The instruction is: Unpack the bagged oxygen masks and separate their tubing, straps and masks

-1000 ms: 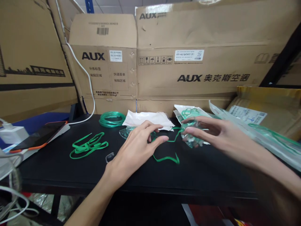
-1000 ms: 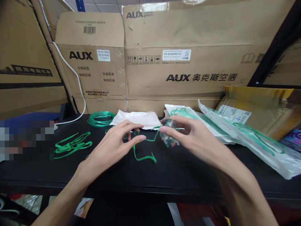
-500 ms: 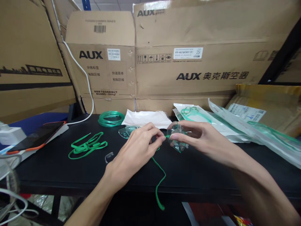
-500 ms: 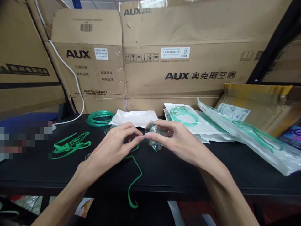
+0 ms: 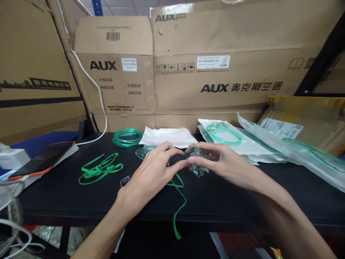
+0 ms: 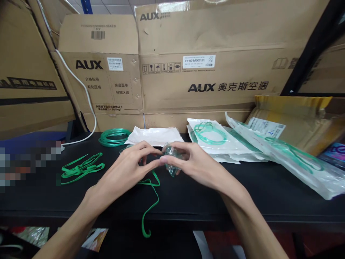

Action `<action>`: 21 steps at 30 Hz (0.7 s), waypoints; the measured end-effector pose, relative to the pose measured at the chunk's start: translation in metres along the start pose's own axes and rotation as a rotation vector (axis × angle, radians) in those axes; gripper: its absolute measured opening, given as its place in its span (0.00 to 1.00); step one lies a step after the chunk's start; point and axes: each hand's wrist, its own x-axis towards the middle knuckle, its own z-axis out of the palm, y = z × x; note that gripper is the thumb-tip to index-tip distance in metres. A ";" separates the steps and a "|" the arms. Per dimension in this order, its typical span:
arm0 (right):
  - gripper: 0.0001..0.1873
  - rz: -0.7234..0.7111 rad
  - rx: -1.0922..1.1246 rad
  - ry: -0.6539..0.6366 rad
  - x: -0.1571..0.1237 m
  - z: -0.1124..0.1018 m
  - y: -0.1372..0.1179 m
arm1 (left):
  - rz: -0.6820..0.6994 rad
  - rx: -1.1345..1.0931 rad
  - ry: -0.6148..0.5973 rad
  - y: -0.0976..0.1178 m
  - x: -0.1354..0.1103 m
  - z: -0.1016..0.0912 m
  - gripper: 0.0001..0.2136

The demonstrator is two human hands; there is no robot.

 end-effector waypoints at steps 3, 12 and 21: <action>0.15 -0.014 -0.001 -0.015 0.002 0.005 -0.001 | 0.028 -0.020 -0.006 -0.002 0.001 0.001 0.08; 0.27 0.171 -0.289 0.322 0.002 -0.019 0.016 | -0.053 0.030 -0.053 -0.015 0.000 0.001 0.08; 0.17 0.081 -0.022 -0.364 -0.016 0.008 -0.023 | -0.073 -0.033 -0.106 -0.014 0.000 -0.001 0.07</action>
